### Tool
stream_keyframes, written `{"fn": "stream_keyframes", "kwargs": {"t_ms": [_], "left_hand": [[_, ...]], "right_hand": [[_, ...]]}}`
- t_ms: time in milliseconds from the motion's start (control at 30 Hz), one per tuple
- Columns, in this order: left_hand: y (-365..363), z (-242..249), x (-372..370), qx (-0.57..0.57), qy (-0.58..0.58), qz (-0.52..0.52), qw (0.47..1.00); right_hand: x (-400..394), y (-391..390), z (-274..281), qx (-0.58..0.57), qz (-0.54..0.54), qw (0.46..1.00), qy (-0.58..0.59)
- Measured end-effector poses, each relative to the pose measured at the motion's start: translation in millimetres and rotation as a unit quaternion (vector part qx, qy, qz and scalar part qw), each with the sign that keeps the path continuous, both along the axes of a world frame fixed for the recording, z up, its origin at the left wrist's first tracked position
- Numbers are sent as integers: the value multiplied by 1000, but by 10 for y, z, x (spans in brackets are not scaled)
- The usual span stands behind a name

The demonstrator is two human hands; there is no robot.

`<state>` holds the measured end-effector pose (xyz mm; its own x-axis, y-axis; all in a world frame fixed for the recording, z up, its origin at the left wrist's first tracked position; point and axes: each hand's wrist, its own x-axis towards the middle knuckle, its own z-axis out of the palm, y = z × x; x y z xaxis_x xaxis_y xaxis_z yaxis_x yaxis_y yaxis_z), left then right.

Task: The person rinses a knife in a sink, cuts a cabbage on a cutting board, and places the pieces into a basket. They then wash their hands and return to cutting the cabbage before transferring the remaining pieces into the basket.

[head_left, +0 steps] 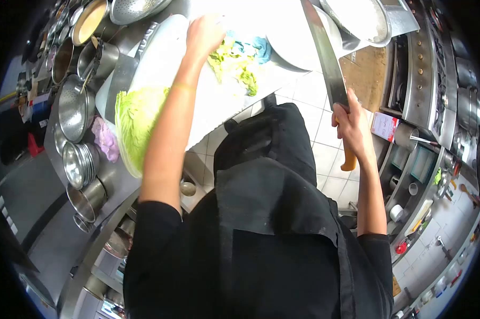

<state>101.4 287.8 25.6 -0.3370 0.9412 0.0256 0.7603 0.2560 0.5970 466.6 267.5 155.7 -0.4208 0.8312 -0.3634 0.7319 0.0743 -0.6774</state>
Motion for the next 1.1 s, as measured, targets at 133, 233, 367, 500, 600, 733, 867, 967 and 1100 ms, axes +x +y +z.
{"fn": "stream_keyframes", "kwargs": {"t_ms": [133, 233, 367, 500, 600, 733, 867, 967, 1100], "left_hand": [[411, 61, 178, -156, 277, -132, 939], [416, 374, 189, -186, 169, -143, 957], [141, 986, 147, -185, 62, -81, 977], [6, 1654, 444, -97, 7, 55, 994], [60, 1498, 271, 53, 30, 36, 997], [152, 1494, 309, 149, 5, 126, 981], [-93, 976, -298, 95, 83, 182, 975], [-533, 800, -347, 154, 128, 266, 943], [-1008, 104, -377, 29, 111, 384, 916]], "right_hand": [[-55, 271, 136, -20, 2, 999, 26], [19, 606, 181, -48, 32, 998, 31], [189, 1109, 123, -73, 76, 991, 87], [272, 1523, 172, -112, 97, 984, 102], [272, 1827, 43, -126, 148, 973, 123], [212, 2113, -59, -52, 246, 963, 94], [-54, 2361, -267, 153, 367, 911, 110], [-648, 2224, 220, 129, 391, 908, 75], [-1466, 2158, 219, 139, 484, 860, 82]]}}
